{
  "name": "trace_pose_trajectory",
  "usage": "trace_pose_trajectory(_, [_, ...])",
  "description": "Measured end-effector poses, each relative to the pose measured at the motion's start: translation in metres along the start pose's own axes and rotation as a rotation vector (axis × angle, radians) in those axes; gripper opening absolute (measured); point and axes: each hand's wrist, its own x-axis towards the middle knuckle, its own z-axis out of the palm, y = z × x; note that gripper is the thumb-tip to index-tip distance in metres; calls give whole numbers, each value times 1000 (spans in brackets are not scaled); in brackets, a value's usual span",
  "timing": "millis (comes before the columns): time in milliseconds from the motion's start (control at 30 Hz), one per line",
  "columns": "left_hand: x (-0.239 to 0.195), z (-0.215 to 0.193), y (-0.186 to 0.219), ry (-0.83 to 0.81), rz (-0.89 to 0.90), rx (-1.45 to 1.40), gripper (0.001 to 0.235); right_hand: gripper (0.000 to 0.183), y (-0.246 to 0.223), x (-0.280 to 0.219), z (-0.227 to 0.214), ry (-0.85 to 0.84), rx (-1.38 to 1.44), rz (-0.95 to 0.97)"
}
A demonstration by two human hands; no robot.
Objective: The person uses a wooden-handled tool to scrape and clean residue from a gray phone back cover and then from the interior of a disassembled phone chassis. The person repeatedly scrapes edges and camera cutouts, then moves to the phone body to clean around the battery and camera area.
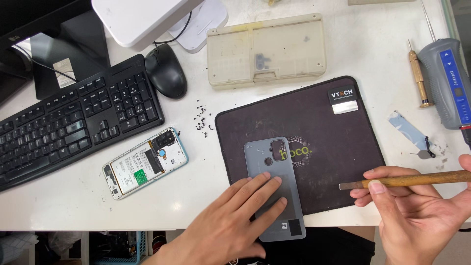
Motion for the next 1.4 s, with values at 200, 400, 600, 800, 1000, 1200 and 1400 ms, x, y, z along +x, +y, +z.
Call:
trace_pose_trajectory(200, [14,27,28,264,-87,269,79,34,20,-5,-5,3,62,-29])
trace_pose_trajectory(400, [93,79,84,568,-436,268,56,7,41,-11,-8,42,322,-41])
trace_pose_trajectory(600, [50,41,62,558,-230,-11,36,10,38,-13,-7,71,297,-81])
trace_pose_trajectory(800, [17,0,0,474,-282,-66,61,8,7,-5,-1,-10,6,-21])
trace_pose_trajectory(1000, [9,3,-5,478,-247,-26,41,77,-23,0,42,-124,165,-74])
trace_pose_trajectory(1200, [10,1,-10,435,-185,-36,39,80,-36,5,69,-204,35,-27])
trace_pose_trajectory(1400, [8,3,-18,432,-118,10,35,82,-39,4,71,-168,19,21])
